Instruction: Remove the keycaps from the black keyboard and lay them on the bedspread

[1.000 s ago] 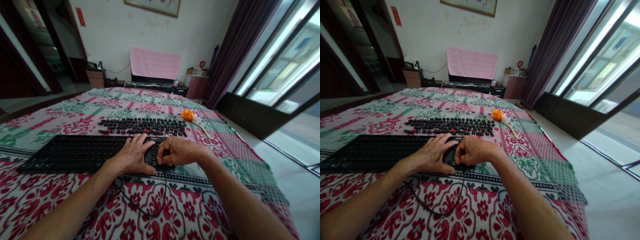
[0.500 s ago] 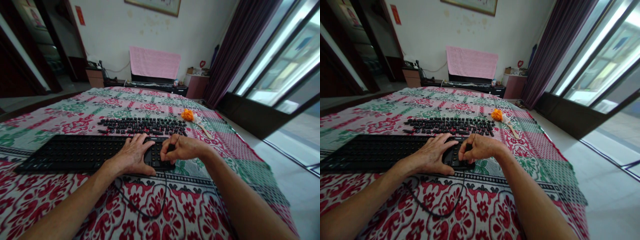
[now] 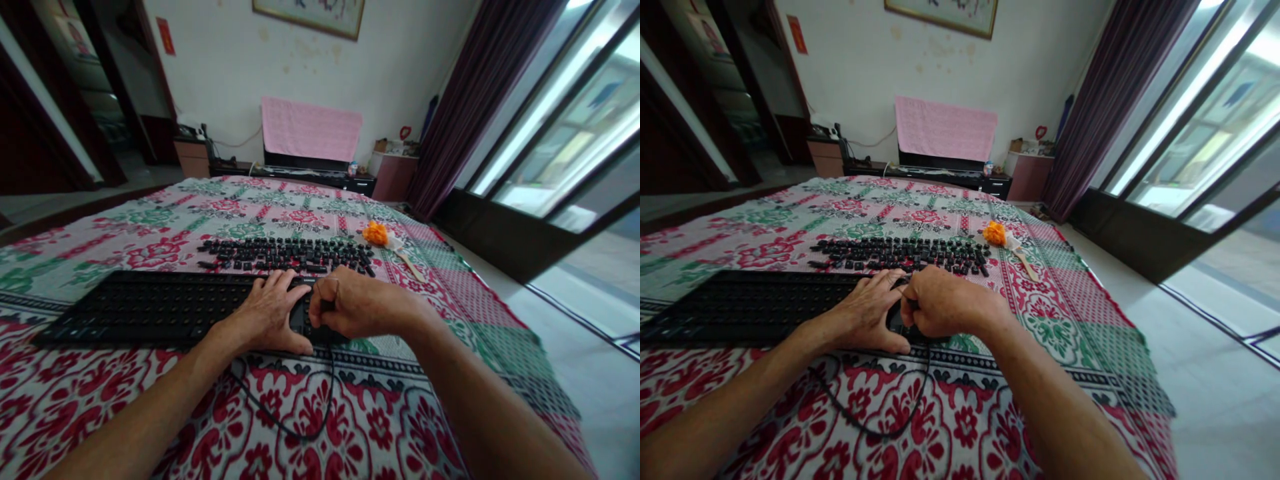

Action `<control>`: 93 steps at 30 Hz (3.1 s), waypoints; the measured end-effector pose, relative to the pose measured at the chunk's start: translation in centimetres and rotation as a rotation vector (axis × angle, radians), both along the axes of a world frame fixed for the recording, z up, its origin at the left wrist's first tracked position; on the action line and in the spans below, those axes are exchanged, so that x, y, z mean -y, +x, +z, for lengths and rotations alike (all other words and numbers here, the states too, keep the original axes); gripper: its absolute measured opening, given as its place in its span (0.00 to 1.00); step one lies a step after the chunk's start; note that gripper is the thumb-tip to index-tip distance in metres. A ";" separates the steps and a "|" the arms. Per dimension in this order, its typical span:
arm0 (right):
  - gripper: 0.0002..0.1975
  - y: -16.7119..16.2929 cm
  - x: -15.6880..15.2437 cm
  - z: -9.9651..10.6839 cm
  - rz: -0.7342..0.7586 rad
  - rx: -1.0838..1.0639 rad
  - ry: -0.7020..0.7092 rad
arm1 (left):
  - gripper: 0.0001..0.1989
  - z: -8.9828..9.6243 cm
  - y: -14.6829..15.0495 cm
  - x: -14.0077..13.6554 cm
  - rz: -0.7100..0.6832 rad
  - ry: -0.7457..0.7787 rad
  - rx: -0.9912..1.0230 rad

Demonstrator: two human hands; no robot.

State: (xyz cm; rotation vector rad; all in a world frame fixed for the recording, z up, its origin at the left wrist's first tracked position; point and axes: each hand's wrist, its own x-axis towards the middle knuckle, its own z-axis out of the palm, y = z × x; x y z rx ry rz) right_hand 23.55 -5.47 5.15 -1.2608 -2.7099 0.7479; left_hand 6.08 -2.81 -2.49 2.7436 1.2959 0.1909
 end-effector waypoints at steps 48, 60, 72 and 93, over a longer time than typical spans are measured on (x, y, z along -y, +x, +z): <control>0.09 10.2 -6.7 -4.2 -0.815 -0.702 0.128 | 0.13 3.7 7.5 -1.6 -0.037 -0.008 0.124; 0.09 10.8 -7.3 -4.7 -0.841 -0.730 0.176 | 0.13 -0.3 15.0 -3.4 0.068 0.107 0.006; 0.11 10.5 -6.6 -3.9 -0.856 -0.660 0.214 | 0.14 -0.2 14.2 -4.0 0.128 0.084 0.001; 0.11 11.1 -7.3 -5.1 -0.809 -0.602 0.287 | 0.14 -0.9 14.9 -4.8 0.048 0.088 -0.036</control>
